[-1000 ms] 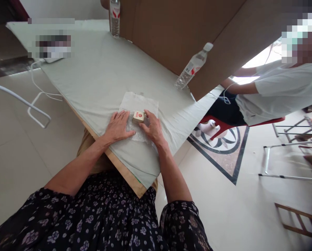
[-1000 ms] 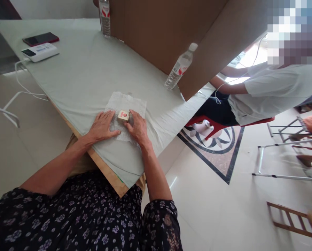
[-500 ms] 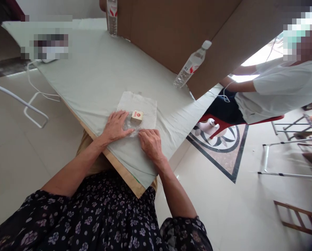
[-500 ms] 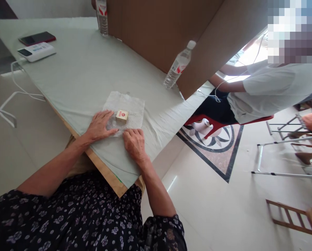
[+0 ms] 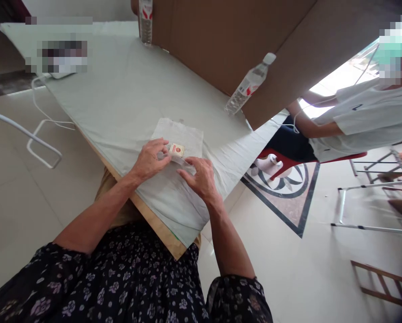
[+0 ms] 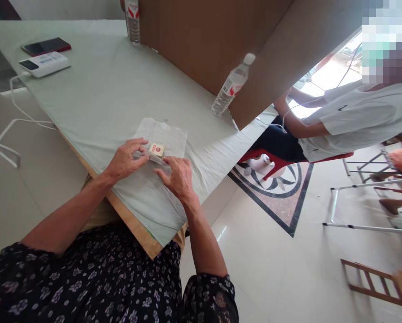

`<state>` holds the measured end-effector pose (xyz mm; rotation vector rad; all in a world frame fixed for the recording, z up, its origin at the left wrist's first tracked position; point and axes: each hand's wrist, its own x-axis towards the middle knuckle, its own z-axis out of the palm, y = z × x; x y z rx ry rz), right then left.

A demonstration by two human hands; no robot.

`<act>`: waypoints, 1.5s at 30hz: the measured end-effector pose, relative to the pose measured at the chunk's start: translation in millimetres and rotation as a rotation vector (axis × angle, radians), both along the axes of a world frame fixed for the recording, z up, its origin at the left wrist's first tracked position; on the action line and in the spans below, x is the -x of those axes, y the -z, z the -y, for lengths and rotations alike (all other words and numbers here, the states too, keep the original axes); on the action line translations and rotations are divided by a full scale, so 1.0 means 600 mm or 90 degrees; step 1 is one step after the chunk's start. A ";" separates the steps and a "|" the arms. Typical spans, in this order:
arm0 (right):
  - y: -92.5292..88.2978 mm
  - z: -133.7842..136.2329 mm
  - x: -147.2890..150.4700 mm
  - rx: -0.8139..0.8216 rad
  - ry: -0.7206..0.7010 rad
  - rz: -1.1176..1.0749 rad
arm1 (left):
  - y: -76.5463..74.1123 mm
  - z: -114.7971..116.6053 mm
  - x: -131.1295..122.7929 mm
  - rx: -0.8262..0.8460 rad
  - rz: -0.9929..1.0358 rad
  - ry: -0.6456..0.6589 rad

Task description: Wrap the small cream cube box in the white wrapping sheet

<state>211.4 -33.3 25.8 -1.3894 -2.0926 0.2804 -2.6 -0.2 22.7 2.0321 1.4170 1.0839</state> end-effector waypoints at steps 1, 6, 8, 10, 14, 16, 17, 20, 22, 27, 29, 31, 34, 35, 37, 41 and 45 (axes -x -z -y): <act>0.000 -0.006 -0.001 0.001 0.012 -0.008 | -0.002 -0.006 -0.003 0.017 0.013 -0.005; 0.003 -0.068 -0.002 0.028 0.029 -0.129 | -0.002 -0.033 -0.024 0.077 0.102 -0.050; 0.009 -0.092 0.001 0.058 0.016 -0.205 | 0.003 -0.040 -0.033 0.088 0.142 -0.070; 0.017 -0.107 0.005 0.106 0.008 -0.281 | 0.010 -0.046 -0.039 0.101 0.177 -0.088; 0.032 -0.109 0.014 0.187 0.015 -0.389 | 0.021 -0.052 -0.044 0.124 0.220 -0.100; 0.035 -0.105 0.017 0.188 0.021 -0.405 | 0.024 -0.051 -0.044 0.125 0.235 -0.095; 0.035 -0.103 0.018 0.185 0.023 -0.405 | 0.024 -0.050 -0.044 0.124 0.241 -0.092; 0.035 -0.097 0.020 0.180 0.030 -0.397 | 0.025 -0.045 -0.044 0.116 0.257 -0.089; 0.035 -0.094 0.020 0.174 0.036 -0.389 | 0.024 -0.040 -0.045 0.112 0.265 -0.081; 0.034 -0.087 0.021 0.180 0.039 -0.375 | 0.022 -0.033 -0.042 0.123 0.274 -0.079; 0.034 -0.086 0.021 0.180 0.039 -0.372 | 0.022 -0.033 -0.041 0.120 0.270 -0.079; 0.035 -0.085 0.022 0.174 0.042 -0.368 | 0.023 -0.032 -0.040 0.117 0.265 -0.077; 0.036 -0.082 0.024 0.162 0.052 -0.368 | 0.026 -0.030 -0.040 0.110 0.264 -0.076; 0.036 -0.081 0.026 0.155 0.056 -0.369 | 0.027 -0.030 -0.041 0.104 0.267 -0.078; 0.037 -0.079 0.029 0.138 0.062 -0.371 | 0.029 -0.030 -0.042 0.089 0.273 -0.083; 0.041 -0.081 0.033 0.125 0.069 -0.362 | 0.029 -0.033 -0.042 0.086 0.261 -0.089; 0.037 -0.079 0.027 0.133 0.083 -0.318 | 0.023 -0.033 -0.040 0.114 0.254 -0.084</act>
